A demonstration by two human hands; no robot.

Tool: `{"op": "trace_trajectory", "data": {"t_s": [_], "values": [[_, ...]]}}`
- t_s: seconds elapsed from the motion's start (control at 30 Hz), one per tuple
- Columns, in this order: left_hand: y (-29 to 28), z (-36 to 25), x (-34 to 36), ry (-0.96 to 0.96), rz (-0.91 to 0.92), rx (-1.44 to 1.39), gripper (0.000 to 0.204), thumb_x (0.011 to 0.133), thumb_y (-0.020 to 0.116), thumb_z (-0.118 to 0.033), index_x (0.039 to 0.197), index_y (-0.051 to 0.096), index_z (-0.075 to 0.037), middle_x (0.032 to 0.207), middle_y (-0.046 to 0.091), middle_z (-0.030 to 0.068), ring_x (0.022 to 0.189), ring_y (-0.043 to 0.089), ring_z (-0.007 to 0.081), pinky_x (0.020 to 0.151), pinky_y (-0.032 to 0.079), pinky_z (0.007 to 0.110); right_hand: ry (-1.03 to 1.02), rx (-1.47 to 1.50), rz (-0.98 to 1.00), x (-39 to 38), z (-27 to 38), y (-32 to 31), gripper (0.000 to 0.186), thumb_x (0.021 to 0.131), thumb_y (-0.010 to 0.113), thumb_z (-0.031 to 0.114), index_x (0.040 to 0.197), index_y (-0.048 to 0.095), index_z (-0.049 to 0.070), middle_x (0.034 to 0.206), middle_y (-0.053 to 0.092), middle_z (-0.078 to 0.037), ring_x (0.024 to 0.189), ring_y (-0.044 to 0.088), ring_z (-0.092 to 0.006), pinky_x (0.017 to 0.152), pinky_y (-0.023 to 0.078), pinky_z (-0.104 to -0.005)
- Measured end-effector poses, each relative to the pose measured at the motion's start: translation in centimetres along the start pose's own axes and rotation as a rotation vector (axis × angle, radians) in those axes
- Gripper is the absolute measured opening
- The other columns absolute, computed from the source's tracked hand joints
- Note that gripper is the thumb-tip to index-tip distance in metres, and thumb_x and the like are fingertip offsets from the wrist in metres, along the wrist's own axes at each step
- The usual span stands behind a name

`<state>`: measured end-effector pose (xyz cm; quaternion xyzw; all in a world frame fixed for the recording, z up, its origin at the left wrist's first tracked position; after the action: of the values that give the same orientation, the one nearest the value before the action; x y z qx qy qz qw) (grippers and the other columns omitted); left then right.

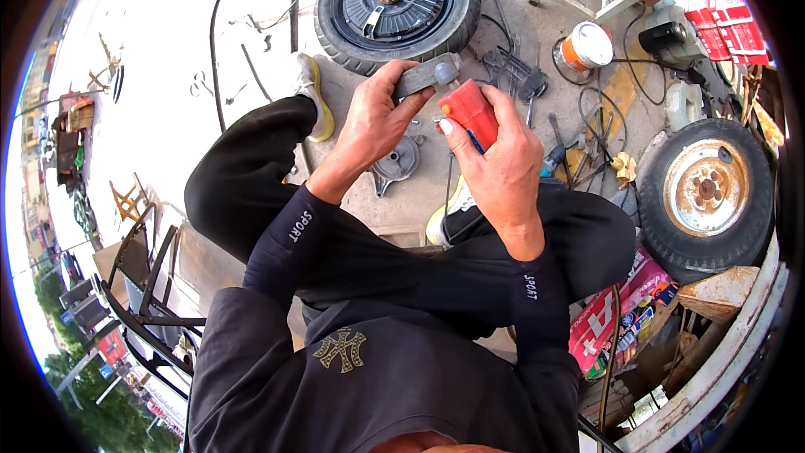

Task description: The person sits on the ground and uses a red rotary tool to grind and smooth the edges of a metal brake shoe. They then pick up a spray can and apply lubricant to the treated metal part.

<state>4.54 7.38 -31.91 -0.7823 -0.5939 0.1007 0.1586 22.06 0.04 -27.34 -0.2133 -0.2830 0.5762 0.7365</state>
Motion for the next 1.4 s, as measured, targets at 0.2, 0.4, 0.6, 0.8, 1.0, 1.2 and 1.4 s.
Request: {"op": "trace_trajectory", "data": {"t_s": [0.2,0.4,0.6,0.8,1.0,1.2,1.4], "values": [[0.0,0.3,-0.1,-0.052,0.015,0.000,0.033,0.094,0.077,-0.015,0.119,0.065,0.002,0.082,0.067,0.0113,0.068,0.056,0.0140,0.064,0.049,0.034,-0.050,0.026,-0.027,0.2,-0.2,-0.3,0.052,0.084,0.085,0.024,0.126,0.062,0.002,0.109,0.071,-0.019,0.094,0.071,-0.0408,0.078,0.057,-0.0461],[0.0,0.3,0.0,-0.044,0.027,0.045,0.033,0.093,0.078,-0.014,0.120,0.065,0.002,0.085,0.069,0.0129,0.073,0.060,0.0146,0.067,0.050,0.033,-0.045,0.019,-0.033,0.2,-0.4,-0.4,0.053,0.084,0.085,0.026,0.126,0.062,0.002,0.109,0.072,-0.019,0.094,0.071,-0.0405,0.078,0.057,-0.0462],[0.0,0.0,0.0,-0.042,0.001,-0.013,0.034,0.093,0.079,-0.014,0.120,0.066,0.001,0.088,0.070,0.0124,0.074,0.062,0.0154,0.068,0.052,0.033,0.033,-0.021,-0.028,0.6,-0.5,-0.6,0.054,0.084,0.085,0.026,0.127,0.061,0.002,0.110,0.072,-0.019,0.095,0.072,-0.0404,0.079,0.057,-0.0461],[0.1,-0.5,0.1,0.026,-0.006,0.018,0.033,0.092,0.079,-0.013,0.119,0.066,0.001,0.093,0.071,0.0140,0.077,0.064,0.0179,0.069,0.052,0.035,0.014,-0.043,-0.044,0.5,-0.5,-0.6,0.056,0.083,0.086,0.025,0.127,0.061,0.002,0.108,0.072,-0.018,0.092,0.071,-0.0408,0.078,0.057,-0.0463],[-0.1,-0.9,0.0,0.218,-0.048,0.235,0.030,0.087,0.078,-0.008,0.114,0.066,-0.003,0.101,0.067,0.0143,0.091,0.065,0.0348,0.077,0.053,0.042,-0.060,-0.026,-0.006,-0.2,0.5,-0.2,0.055,0.084,0.085,0.025,0.128,0.060,0.004,0.109,0.070,-0.018,0.093,0.071,-0.0400,0.077,0.057,-0.0464],[-0.1,-1.5,-0.3,0.290,-0.069,0.382,0.033,0.081,0.076,-0.005,0.113,0.065,-0.004,0.100,0.064,0.0129,0.096,0.062,0.0350,0.082,0.052,0.045,-0.118,0.023,-0.014,-0.4,0.4,-0.1,0.054,0.084,0.085,0.024,0.128,0.060,0.004,0.110,0.070,-0.016,0.093,0.071,-0.0394,0.077,0.057,-0.0458],[-0.2,-1.9,-0.3,0.354,-0.064,0.446,0.038,0.078,0.075,-0.002,0.114,0.064,-0.005,0.100,0.064,0.0125,0.096,0.062,0.0353,0.082,0.052,0.045,-0.089,-0.031,-0.060,0.2,-0.4,-0.2,0.056,0.083,0.086,0.025,0.129,0.061,0.005,0.109,0.070,-0.016,0.094,0.071,-0.0389,0.078,0.057,-0.0452]]}}
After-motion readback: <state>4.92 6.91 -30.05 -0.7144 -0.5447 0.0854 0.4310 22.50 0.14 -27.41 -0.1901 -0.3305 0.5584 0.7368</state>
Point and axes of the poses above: each hand's wrist, its own x-axis towards the middle knuckle, its own y-axis out of the palm, z = x × y, the point moved 3 cm from there along x, towards the middle knuckle
